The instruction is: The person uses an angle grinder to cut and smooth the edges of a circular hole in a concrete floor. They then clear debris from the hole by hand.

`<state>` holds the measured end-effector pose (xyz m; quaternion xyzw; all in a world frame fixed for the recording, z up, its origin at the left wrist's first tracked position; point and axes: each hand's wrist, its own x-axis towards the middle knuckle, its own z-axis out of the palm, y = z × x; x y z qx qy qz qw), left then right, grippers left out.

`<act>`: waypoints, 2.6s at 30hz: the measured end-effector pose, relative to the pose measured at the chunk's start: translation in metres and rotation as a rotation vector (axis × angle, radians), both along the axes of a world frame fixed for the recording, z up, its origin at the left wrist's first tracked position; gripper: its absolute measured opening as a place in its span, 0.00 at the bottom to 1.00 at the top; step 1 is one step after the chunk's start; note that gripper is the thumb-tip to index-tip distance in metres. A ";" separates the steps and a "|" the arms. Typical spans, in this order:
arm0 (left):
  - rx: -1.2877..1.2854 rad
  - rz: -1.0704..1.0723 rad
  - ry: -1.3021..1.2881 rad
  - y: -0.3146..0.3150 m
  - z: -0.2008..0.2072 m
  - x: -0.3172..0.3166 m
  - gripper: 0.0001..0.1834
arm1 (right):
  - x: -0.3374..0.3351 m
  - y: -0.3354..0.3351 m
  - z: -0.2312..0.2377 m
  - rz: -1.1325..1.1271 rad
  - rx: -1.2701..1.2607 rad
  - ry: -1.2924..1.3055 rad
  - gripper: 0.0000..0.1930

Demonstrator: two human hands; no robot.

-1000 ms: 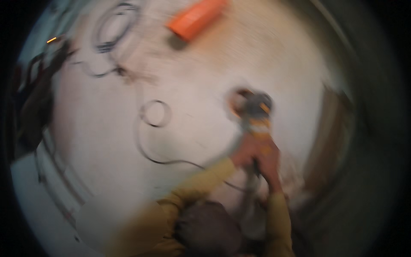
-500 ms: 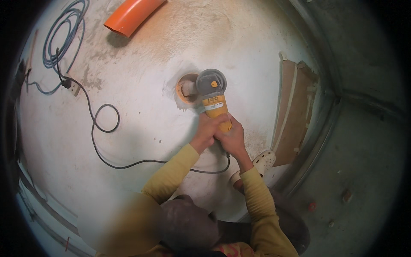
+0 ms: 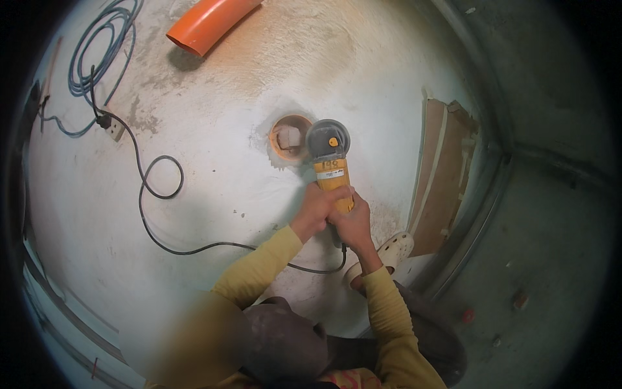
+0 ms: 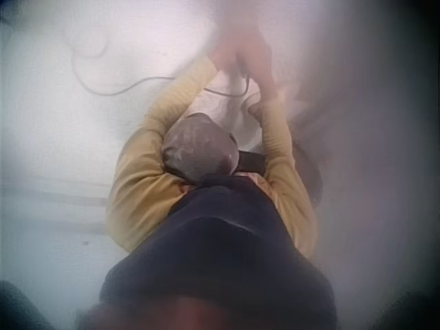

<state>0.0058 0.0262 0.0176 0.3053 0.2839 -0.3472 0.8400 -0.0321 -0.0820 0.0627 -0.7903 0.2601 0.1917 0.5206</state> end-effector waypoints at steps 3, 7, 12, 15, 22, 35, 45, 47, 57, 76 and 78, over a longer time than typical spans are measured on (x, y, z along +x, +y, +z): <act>0.006 0.055 0.000 -0.002 0.000 0.003 0.16 | 0.006 -0.003 -0.001 0.047 0.002 -0.003 0.25; 0.011 0.038 0.041 -0.006 -0.002 0.001 0.16 | 0.003 -0.007 -0.003 0.026 -0.013 0.088 0.24; -0.043 -0.052 0.031 -0.013 0.003 -0.012 0.16 | -0.019 -0.011 0.006 -0.024 -0.041 0.023 0.24; -0.022 -0.058 0.026 -0.018 0.008 -0.021 0.16 | -0.027 -0.015 0.011 0.005 -0.034 -0.036 0.24; 0.022 0.062 0.003 -0.011 0.002 -0.019 0.16 | -0.016 -0.012 0.003 0.082 0.002 -0.053 0.26; -0.042 0.006 0.003 -0.025 0.001 0.005 0.16 | 0.003 -0.027 -0.001 0.039 -0.053 -0.023 0.27; -0.076 0.030 -0.027 -0.020 -0.011 0.016 0.17 | 0.017 -0.022 -0.008 0.077 -0.160 0.001 0.27; -0.094 0.029 -0.032 -0.020 -0.012 0.012 0.18 | 0.013 -0.021 -0.008 0.060 -0.162 -0.001 0.27; -0.110 0.033 -0.041 -0.017 -0.019 0.010 0.17 | 0.012 -0.018 -0.013 0.068 -0.152 -0.048 0.29; -0.123 -0.046 -0.074 -0.010 -0.029 0.026 0.16 | 0.035 -0.021 -0.030 0.110 -0.114 -0.129 0.23; 0.086 -0.139 -0.502 -0.005 -0.028 0.021 0.16 | 0.031 -0.023 -0.029 0.114 -0.087 -0.161 0.22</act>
